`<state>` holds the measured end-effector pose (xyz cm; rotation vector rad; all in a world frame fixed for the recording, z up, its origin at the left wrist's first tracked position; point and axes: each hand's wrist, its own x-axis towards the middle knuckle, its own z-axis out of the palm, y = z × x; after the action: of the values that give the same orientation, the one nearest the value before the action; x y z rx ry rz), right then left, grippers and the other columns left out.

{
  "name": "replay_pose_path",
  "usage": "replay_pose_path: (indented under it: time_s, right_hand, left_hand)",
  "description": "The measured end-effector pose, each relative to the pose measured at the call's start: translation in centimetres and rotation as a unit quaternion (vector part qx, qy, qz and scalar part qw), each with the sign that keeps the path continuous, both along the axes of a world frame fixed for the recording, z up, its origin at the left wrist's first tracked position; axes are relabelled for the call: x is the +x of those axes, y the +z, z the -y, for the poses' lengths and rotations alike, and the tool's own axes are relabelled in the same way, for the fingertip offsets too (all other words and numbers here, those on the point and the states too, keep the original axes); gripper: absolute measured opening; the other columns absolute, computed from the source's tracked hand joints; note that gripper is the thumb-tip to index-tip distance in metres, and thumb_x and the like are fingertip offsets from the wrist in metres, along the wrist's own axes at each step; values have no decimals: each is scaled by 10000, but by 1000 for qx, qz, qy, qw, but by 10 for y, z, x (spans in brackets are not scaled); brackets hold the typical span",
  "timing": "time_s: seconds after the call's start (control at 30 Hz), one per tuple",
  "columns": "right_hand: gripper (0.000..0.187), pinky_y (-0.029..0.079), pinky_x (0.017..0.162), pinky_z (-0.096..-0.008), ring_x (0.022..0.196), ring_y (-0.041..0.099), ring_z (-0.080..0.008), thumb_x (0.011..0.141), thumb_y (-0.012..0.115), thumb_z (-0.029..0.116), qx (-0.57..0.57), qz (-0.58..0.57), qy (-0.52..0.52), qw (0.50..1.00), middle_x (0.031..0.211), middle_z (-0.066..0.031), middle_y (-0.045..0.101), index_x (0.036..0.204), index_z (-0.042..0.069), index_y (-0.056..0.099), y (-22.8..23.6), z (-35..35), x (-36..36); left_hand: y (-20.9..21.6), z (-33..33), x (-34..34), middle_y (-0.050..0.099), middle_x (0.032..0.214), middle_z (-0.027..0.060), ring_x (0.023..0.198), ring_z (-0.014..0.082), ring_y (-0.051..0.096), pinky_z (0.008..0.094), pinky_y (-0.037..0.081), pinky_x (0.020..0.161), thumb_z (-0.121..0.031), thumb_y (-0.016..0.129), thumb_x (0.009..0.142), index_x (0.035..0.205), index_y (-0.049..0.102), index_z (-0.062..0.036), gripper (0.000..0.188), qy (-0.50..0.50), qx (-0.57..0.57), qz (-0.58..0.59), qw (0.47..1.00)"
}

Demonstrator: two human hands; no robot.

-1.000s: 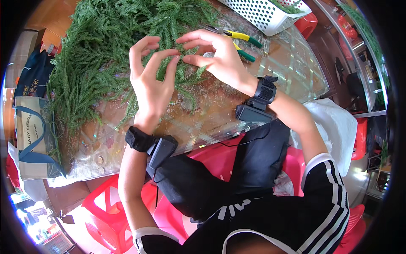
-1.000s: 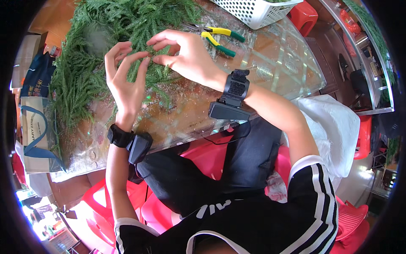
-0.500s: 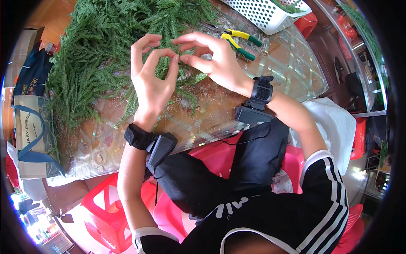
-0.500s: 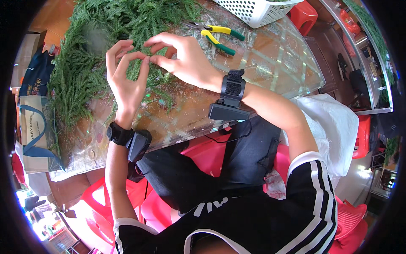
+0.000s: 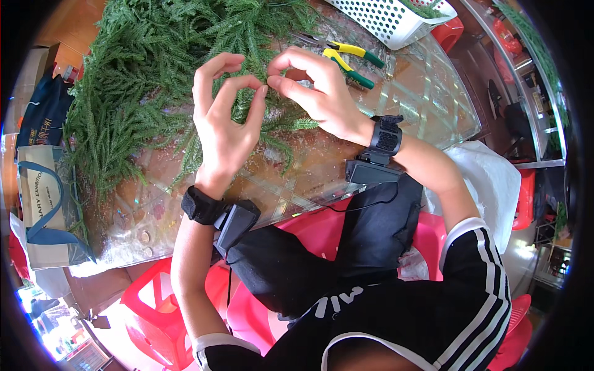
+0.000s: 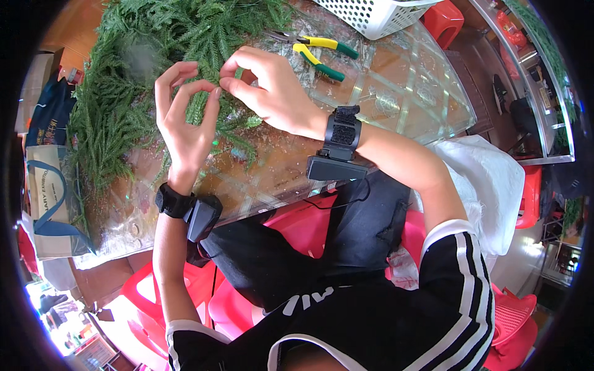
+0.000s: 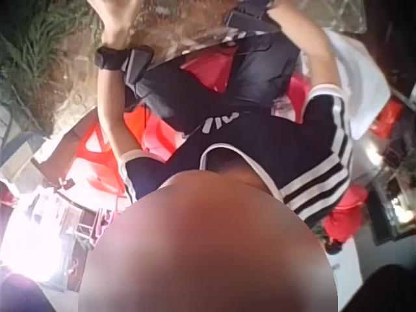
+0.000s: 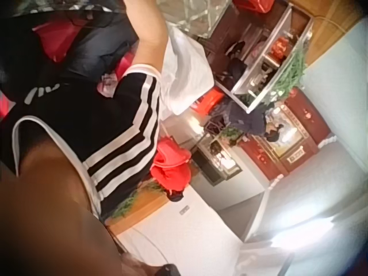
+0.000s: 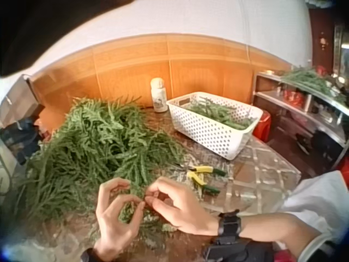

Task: Picking small green leaves or buds from long stems into a plastic basket on a table.

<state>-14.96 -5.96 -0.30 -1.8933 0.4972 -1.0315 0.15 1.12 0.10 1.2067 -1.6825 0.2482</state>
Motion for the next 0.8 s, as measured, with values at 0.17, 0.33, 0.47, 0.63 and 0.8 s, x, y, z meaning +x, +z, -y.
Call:
replay_pose_path:
  time_s: [0.17,0.33,0.47,0.63,0.8]
  right_hand:
    - [80,421,619,-214,700,529,-57,851,577,59,39,7,12,999,777,-18,552,870,-18,574,1,0,0]
    - [70,439,623,-215,702,551,-69,853,563,34,52,7,10,999,779,-21,553,856,-36,570,-4,1,1]
    - [63,448,622,-213,701,563,-80,857,553,22,47,8,12,999,791,-28,548,859,-39,569,-4,1,2]
    - [64,458,619,-216,706,571,-91,859,544,5,14,17,14,1000,819,-43,540,872,-53,565,-5,-1,3]
    - [55,471,615,-227,705,576,-99,849,548,-22,-42,16,13,999,837,-61,541,888,-56,566,-5,1,2]
  left_hand:
    - [0,1,0,513,1094,109,977,254,527,369,439,850,-1,677,684,805,609,-39,144,2,4,6,1000]
    - [0,0,0,510,1098,116,978,256,522,369,434,849,-8,665,696,806,608,-34,127,-4,18,-11,1000]
    - [-1,0,1,506,1101,128,982,261,520,368,429,847,-15,650,711,809,607,-28,108,-9,43,-27,999]
    - [-1,0,1,502,1104,135,981,265,521,366,425,845,-26,641,724,815,606,-22,98,-13,53,-34,998]
    - [0,0,1,501,1105,137,978,267,522,366,427,841,-26,639,726,817,605,-20,98,-10,59,-30,998]
